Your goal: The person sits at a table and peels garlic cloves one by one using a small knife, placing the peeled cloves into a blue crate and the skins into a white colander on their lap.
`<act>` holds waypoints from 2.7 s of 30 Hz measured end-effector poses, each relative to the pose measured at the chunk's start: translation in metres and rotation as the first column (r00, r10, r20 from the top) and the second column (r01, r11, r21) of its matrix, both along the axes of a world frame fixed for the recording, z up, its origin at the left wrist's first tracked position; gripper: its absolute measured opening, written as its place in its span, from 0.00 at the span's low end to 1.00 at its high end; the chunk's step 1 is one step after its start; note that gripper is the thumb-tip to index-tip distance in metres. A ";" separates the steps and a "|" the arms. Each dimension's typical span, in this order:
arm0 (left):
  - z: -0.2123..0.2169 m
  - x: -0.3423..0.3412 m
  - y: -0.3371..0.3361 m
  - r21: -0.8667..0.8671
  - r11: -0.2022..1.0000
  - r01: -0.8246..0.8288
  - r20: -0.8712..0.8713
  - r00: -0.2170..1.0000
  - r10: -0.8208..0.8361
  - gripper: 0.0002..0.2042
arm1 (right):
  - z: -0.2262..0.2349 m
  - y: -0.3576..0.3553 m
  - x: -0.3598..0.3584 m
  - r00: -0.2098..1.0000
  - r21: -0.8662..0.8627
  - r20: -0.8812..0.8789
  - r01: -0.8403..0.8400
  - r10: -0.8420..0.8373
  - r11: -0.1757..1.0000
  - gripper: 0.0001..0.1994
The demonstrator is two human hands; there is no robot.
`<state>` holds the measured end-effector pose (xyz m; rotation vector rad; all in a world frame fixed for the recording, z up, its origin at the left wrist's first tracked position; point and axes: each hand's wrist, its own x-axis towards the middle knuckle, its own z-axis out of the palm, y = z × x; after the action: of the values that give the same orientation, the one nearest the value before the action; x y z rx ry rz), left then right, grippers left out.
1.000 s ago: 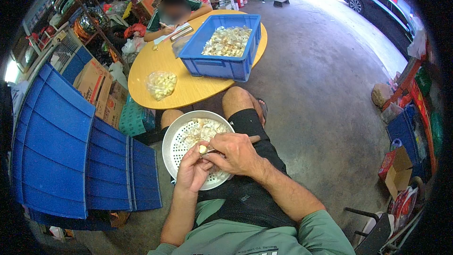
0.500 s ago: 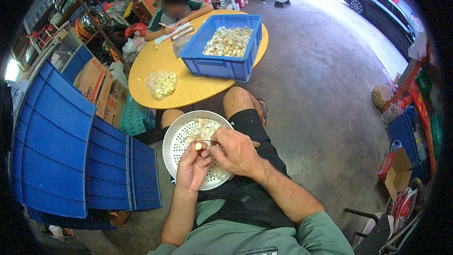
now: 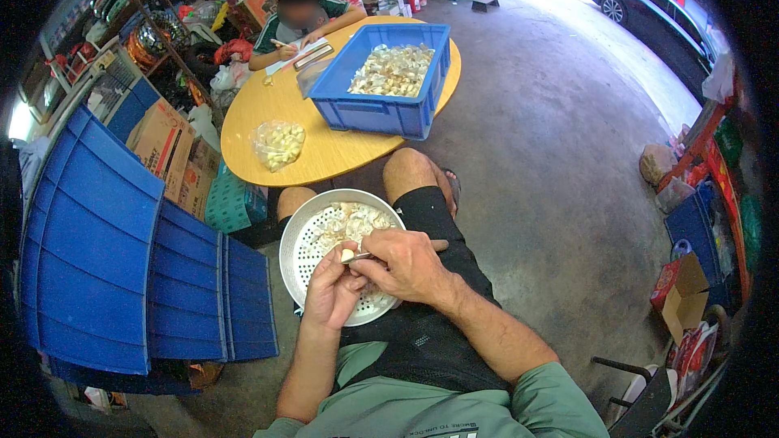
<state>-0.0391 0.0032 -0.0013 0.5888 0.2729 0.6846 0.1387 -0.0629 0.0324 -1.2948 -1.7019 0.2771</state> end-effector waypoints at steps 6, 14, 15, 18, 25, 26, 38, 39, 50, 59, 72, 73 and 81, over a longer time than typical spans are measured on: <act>-0.001 0.001 0.000 -0.083 0.993 -0.087 0.010 0.996 0.089 0.11 | -0.002 0.000 0.000 0.996 -0.014 -0.061 0.064 -0.065 0.998 0.11; 0.004 0.012 -0.008 0.219 0.938 -0.270 -0.190 0.931 0.312 0.08 | 0.003 -0.001 -0.006 0.992 0.007 -0.118 0.044 -0.043 0.999 0.10; 0.001 0.011 -0.009 0.284 0.921 -0.267 -0.197 0.924 0.329 0.08 | 0.005 -0.001 -0.007 0.992 -0.011 -0.117 0.034 -0.035 0.999 0.10; 0.001 0.010 -0.009 0.367 0.892 -0.265 -0.200 0.913 0.354 0.08 | 0.002 0.000 -0.008 0.993 0.009 -0.120 0.025 -0.024 1.000 0.10; 0.006 0.011 -0.013 0.395 0.887 -0.239 -0.164 0.932 0.324 0.13 | -0.005 0.002 -0.003 0.990 0.054 -0.140 0.031 -0.023 0.998 0.07; 0.006 0.012 -0.013 0.403 0.882 -0.244 -0.156 0.931 0.329 0.13 | -0.006 0.002 -0.003 0.989 0.050 -0.148 0.031 -0.023 0.998 0.07; 0.003 0.010 -0.012 0.487 0.828 -0.278 -0.171 0.899 0.402 0.12 | 0.003 -0.001 -0.003 0.996 0.023 0.027 0.090 -0.091 0.996 0.13; 0.003 0.009 -0.012 0.500 0.822 -0.272 -0.170 0.900 0.401 0.12 | 0.003 -0.001 -0.003 0.994 0.039 0.040 0.096 -0.097 0.995 0.13; 0.008 0.008 -0.014 0.511 0.815 -0.273 -0.164 0.900 0.404 0.11 | 0.003 -0.001 -0.002 0.984 0.102 0.113 0.125 -0.136 0.987 0.15; 0.005 0.009 -0.013 0.440 0.851 -0.288 -0.118 0.921 0.373 0.12 | -0.002 0.002 -0.003 0.996 0.075 -0.055 0.069 -0.064 0.995 0.13; 0.004 0.007 -0.014 0.459 0.844 -0.278 -0.125 0.920 0.370 0.12 | -0.006 0.003 0.000 0.999 0.065 -0.048 0.024 -0.020 0.998 0.12; 0.003 0.006 -0.013 0.461 0.843 -0.276 -0.126 0.920 0.370 0.12 | -0.006 0.003 0.000 0.998 0.066 -0.057 0.012 -0.009 0.998 0.12; 0.000 0.005 -0.010 0.495 0.823 -0.279 -0.132 0.912 0.389 0.12 | -0.003 -0.001 0.000 0.977 0.019 -0.210 0.041 -0.036 0.999 0.11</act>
<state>-0.0339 -0.0068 -0.0015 1.1057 0.4387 1.0423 0.1391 -0.0636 0.0294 -1.2352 -1.4962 0.3572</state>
